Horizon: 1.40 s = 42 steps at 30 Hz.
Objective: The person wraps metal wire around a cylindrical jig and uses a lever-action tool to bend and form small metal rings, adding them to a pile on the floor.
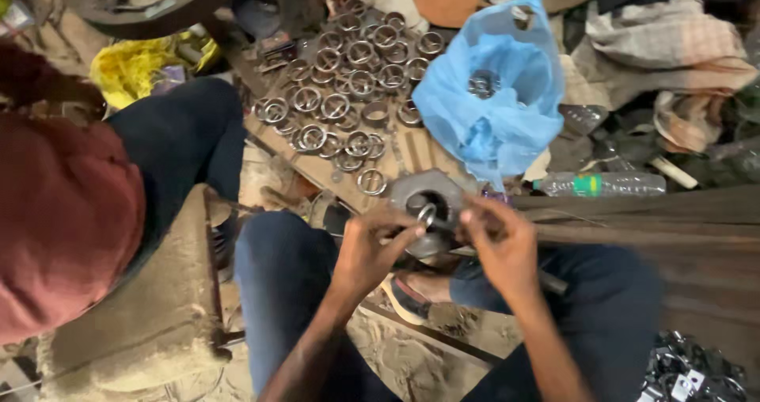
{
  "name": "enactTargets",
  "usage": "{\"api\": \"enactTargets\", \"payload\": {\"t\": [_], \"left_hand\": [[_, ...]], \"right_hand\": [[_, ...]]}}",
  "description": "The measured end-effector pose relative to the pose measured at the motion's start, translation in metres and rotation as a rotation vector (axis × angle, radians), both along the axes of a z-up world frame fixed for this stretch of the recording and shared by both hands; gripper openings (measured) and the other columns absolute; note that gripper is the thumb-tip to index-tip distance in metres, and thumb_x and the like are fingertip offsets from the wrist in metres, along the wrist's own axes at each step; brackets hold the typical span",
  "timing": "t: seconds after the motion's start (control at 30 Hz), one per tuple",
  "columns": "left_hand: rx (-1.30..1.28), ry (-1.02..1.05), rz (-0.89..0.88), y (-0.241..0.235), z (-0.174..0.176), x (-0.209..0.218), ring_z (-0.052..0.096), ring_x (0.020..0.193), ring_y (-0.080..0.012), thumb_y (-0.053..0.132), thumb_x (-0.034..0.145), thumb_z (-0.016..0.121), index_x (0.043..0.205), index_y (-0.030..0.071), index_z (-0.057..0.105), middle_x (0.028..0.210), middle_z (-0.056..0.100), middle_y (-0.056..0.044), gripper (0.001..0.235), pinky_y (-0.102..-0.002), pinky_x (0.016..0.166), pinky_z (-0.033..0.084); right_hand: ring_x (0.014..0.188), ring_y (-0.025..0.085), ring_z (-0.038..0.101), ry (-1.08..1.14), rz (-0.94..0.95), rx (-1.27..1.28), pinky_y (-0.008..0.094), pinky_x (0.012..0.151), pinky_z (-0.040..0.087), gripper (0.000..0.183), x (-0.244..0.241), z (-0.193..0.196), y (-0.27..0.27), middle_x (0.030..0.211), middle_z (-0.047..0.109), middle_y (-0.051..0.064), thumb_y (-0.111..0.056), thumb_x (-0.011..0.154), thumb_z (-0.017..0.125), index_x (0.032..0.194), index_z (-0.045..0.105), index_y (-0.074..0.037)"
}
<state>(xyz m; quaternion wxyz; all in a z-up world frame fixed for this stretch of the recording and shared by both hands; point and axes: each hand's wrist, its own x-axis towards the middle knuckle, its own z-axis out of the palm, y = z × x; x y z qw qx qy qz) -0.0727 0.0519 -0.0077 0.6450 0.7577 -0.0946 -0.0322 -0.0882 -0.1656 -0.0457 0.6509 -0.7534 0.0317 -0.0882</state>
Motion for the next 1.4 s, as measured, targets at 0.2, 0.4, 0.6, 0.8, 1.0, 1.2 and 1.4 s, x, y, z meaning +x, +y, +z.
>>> {"api": "enactTargets", "payload": {"t": [0.2, 0.4, 0.6, 0.8, 1.0, 1.2, 1.4], "left_hand": [[0.077, -0.196, 0.16, 0.035, 0.008, 0.013, 0.074, 0.079, -0.0207, 0.007, 0.082, 0.083, 0.091, -0.002, 0.076, 0.087, 0.076, -0.013, 0.014, -0.031, 0.072, 0.057], [0.069, -0.103, 0.264, 0.051, 0.008, 0.022, 0.073, 0.075, -0.0211, 0.009, 0.08, 0.083, 0.09, -0.004, 0.075, 0.086, 0.076, -0.013, 0.018, -0.031, 0.071, 0.056], [0.039, -0.117, 0.268, 0.068, 0.01, 0.023, 0.074, 0.078, -0.02, 0.009, 0.082, 0.082, 0.092, -0.004, 0.075, 0.087, 0.075, -0.013, 0.018, -0.03, 0.073, 0.056], [-0.023, -0.055, 0.263, 0.074, 0.011, 0.019, 0.073, 0.08, -0.0173, 0.009, 0.084, 0.08, 0.093, -0.003, 0.076, 0.089, 0.076, -0.012, 0.016, -0.028, 0.075, 0.056], [-0.092, -0.01, 0.268, 0.069, 0.007, 0.021, 0.073, 0.085, -0.0149, 0.01, 0.086, 0.079, 0.096, -0.004, 0.077, 0.094, 0.076, -0.011, 0.017, -0.026, 0.08, 0.056], [-0.075, -0.026, 0.266, 0.066, 0.006, 0.021, 0.075, 0.086, -0.0143, 0.012, 0.087, 0.079, 0.096, -0.004, 0.076, 0.093, 0.077, -0.011, 0.018, -0.025, 0.081, 0.056], [-0.056, 0.017, 0.266, 0.069, 0.008, 0.021, 0.075, 0.083, -0.0143, 0.013, 0.087, 0.079, 0.097, -0.004, 0.076, 0.091, 0.077, -0.011, 0.02, -0.025, 0.079, 0.056]], "right_hand": [[0.08, 0.028, 0.077, 0.016, 0.047, -0.604, 0.039, 0.073, 0.059, 0.023, 0.113, -0.025, 0.015, 0.092, 0.078, 0.019, -0.019, 0.09, 0.076, 0.106, 0.078, -0.002], [0.086, 0.041, 0.074, 0.326, 0.109, -1.033, 0.048, 0.084, 0.058, 0.018, 0.2, -0.089, 0.02, 0.087, 0.075, 0.022, -0.018, 0.076, 0.079, 0.086, 0.082, -0.004], [0.081, 0.038, 0.071, 0.343, 0.187, -1.13, 0.049, 0.074, 0.058, 0.028, 0.225, -0.104, 0.004, 0.086, 0.074, 0.02, -0.022, 0.062, 0.089, 0.081, 0.08, -0.003], [0.071, 0.021, 0.075, 0.312, 0.248, -0.809, 0.035, 0.072, 0.059, 0.032, 0.227, -0.08, -0.023, 0.082, 0.078, 0.014, -0.027, 0.073, 0.085, 0.094, 0.081, -0.003], [0.07, 0.02, 0.076, 0.197, 0.248, -0.789, 0.034, 0.07, 0.06, 0.026, 0.217, -0.061, -0.004, 0.08, 0.078, 0.013, -0.019, 0.073, 0.081, 0.095, 0.082, -0.004], [0.075, 0.029, 0.076, 0.056, 0.237, -0.892, 0.039, 0.072, 0.059, 0.026, 0.205, -0.062, 0.037, 0.083, 0.076, 0.017, -0.018, 0.072, 0.082, 0.093, 0.08, -0.003], [0.077, 0.034, 0.075, 0.042, 0.221, -0.887, 0.041, 0.074, 0.059, 0.023, 0.206, -0.065, 0.054, 0.085, 0.075, 0.019, -0.017, 0.075, 0.081, 0.092, 0.08, -0.002]]}}
